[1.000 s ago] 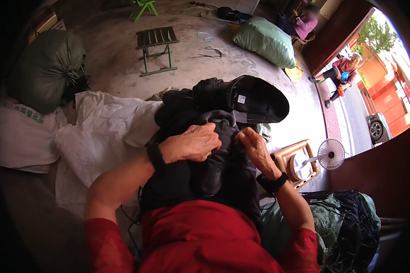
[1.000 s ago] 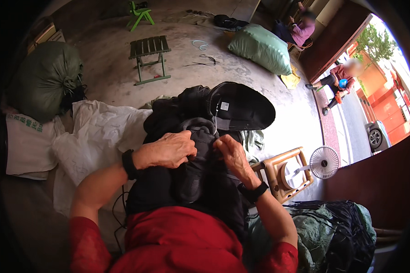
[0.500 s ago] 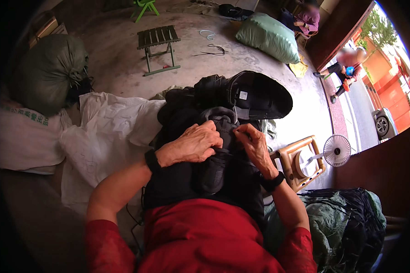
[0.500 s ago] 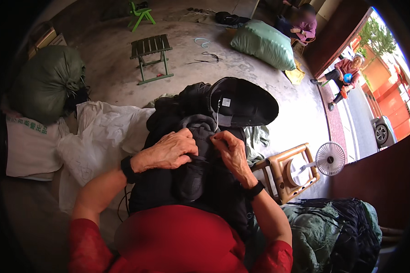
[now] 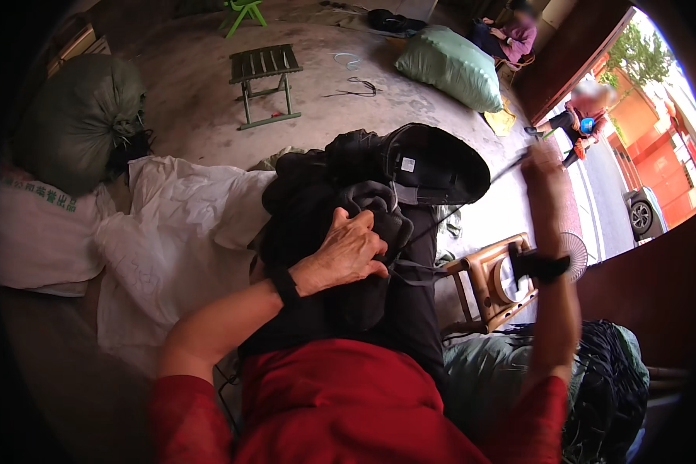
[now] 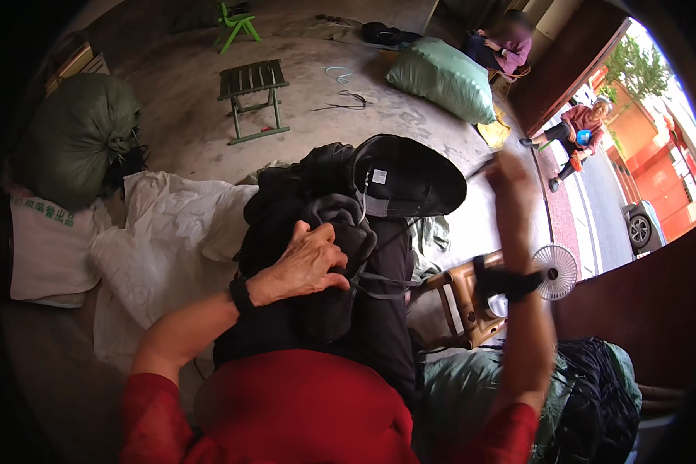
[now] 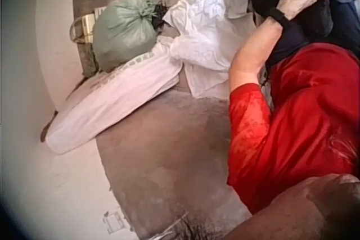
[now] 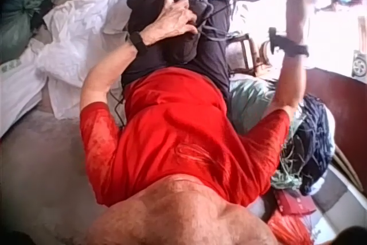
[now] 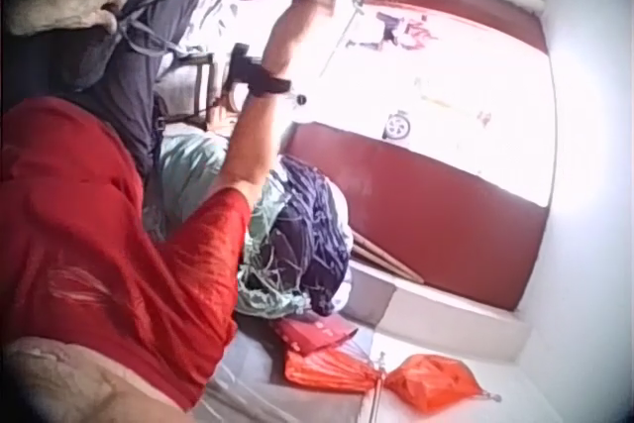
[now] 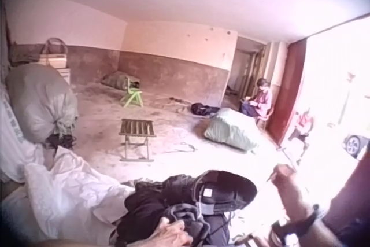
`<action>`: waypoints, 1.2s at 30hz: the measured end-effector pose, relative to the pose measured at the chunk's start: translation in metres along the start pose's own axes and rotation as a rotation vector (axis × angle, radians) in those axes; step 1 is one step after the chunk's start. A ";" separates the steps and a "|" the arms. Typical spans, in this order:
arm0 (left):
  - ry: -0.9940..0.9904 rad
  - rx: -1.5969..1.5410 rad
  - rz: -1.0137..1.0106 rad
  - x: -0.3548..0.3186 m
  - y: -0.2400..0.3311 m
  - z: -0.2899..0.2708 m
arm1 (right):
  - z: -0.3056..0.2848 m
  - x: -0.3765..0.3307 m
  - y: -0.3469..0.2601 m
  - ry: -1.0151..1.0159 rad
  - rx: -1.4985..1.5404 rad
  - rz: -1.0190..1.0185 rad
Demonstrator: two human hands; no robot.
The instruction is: Insert laces into the eyelets of a shoe.
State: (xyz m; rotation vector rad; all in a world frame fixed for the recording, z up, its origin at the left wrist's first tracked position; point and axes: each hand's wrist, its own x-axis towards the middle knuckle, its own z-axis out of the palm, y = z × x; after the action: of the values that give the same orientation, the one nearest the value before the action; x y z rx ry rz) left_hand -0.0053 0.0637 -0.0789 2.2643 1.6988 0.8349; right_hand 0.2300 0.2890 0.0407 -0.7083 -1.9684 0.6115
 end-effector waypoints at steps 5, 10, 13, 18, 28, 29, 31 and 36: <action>-0.168 0.121 -0.058 0.027 0.015 -0.003 | -0.363 0.086 0.110 0.149 -0.904 -0.097; -0.214 0.036 -0.071 0.003 -0.003 -0.022 | -0.473 0.006 0.120 0.333 -1.319 -0.406; -0.334 0.028 -0.014 0.012 -0.007 -0.030 | -0.387 -0.033 0.091 0.509 -0.560 -0.266; -0.177 -0.147 0.054 0.007 -0.018 -0.044 | -0.215 -0.115 0.127 0.298 0.427 0.498; -0.140 0.539 0.266 0.020 -0.025 -0.029 | 0.056 -0.162 0.015 -0.160 0.628 0.723; -0.216 0.491 0.198 0.024 -0.025 -0.028 | 0.062 -0.162 0.004 -0.184 0.635 0.721; -0.297 0.446 0.121 0.021 -0.023 -0.026 | 0.072 -0.161 -0.013 -0.234 0.641 0.729; -0.362 0.106 0.005 0.032 -0.029 -0.040 | 0.090 -0.167 -0.020 -0.309 0.648 0.694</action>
State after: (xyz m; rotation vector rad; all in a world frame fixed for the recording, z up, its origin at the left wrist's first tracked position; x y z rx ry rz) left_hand -0.0446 0.0952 -0.0490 2.3123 1.6005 0.3122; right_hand 0.2138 0.1474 -0.0866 -0.9020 -1.5927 1.7667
